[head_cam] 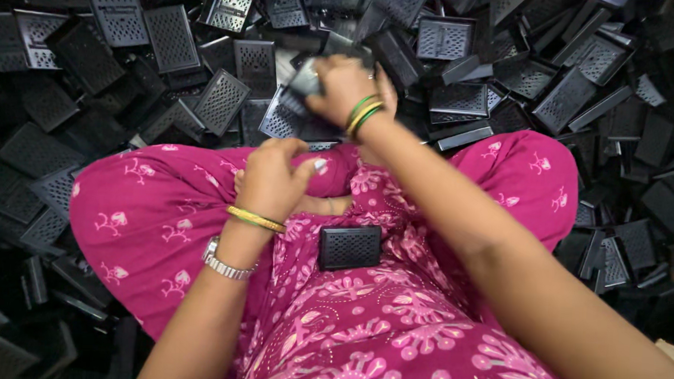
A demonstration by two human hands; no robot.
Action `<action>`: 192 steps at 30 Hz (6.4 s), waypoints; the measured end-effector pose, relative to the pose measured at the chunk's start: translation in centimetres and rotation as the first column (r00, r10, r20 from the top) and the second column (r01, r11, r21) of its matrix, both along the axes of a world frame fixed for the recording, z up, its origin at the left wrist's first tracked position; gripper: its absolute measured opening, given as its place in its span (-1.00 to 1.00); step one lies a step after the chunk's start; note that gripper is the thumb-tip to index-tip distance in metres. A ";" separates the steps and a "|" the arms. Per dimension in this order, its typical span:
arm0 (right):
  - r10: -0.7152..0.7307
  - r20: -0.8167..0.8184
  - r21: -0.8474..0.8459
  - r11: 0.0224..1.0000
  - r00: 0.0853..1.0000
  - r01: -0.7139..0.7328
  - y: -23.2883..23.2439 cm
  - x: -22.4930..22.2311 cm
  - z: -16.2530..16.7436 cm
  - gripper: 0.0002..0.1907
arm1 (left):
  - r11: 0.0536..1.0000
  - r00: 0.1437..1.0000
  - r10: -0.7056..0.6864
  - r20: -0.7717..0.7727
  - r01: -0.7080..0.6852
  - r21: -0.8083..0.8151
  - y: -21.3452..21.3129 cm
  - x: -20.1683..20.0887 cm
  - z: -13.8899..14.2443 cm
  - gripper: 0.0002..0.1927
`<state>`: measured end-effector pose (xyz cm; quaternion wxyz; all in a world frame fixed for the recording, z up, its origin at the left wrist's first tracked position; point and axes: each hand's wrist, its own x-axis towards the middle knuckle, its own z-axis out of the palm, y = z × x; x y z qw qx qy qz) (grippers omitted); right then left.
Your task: The person sits on the floor surrounded by a large pile of black plastic boxes, picks up boxes and lids one at a time, and presses lids onto the box bases by hand, placing the closed boxes back onto the pile.
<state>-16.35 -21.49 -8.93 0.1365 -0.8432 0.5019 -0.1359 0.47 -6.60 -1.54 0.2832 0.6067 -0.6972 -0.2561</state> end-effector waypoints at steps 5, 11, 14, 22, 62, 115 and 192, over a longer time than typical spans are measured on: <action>-0.232 0.540 0.145 0.973 0.809 0.182 -3.0 -9.3 1.5 -0.51 | 0.987 0.984 0.159 -0.085 -0.159 0.000 -1.8 1.9 -1.6 -0.80; -0.814 0.581 0.775 0.555 -0.003 -0.302 2.3 -16.7 5.7 -0.52 | 0.995 0.923 0.070 0.378 -0.094 0.045 -9.0 0.3 -4.4 -0.72; -0.825 0.566 0.798 0.547 0.000 -0.253 3.3 -16.7 5.9 -0.52 | 0.982 0.873 0.024 0.488 -0.112 0.152 -11.7 -2.6 -6.5 -0.47; -0.720 0.691 0.721 0.678 0.073 -0.143 3.0 -14.8 5.6 -0.62 | 0.902 0.698 0.424 0.578 -0.271 -0.335 -12.8 -3.1 -7.5 -0.68; -0.297 0.781 0.504 0.820 0.550 -0.273 16.0 -8.8 7.7 -0.45 | 0.866 0.280 0.389 -0.878 0.215 0.452 0.2 -5.9 -0.2 -0.34; -0.490 0.802 0.574 0.791 0.342 -0.213 20.2 -10.2 10.0 -0.54 | 0.885 0.070 0.431 -0.900 0.160 0.437 2.7 -7.2 -0.1 -0.42; -0.255 0.421 0.303 0.944 0.871 0.130 1.9 -0.1 2.6 -0.45 | 0.942 0.689 0.334 -0.643 -0.251 0.221 -6.2 4.2 -7.3 -0.52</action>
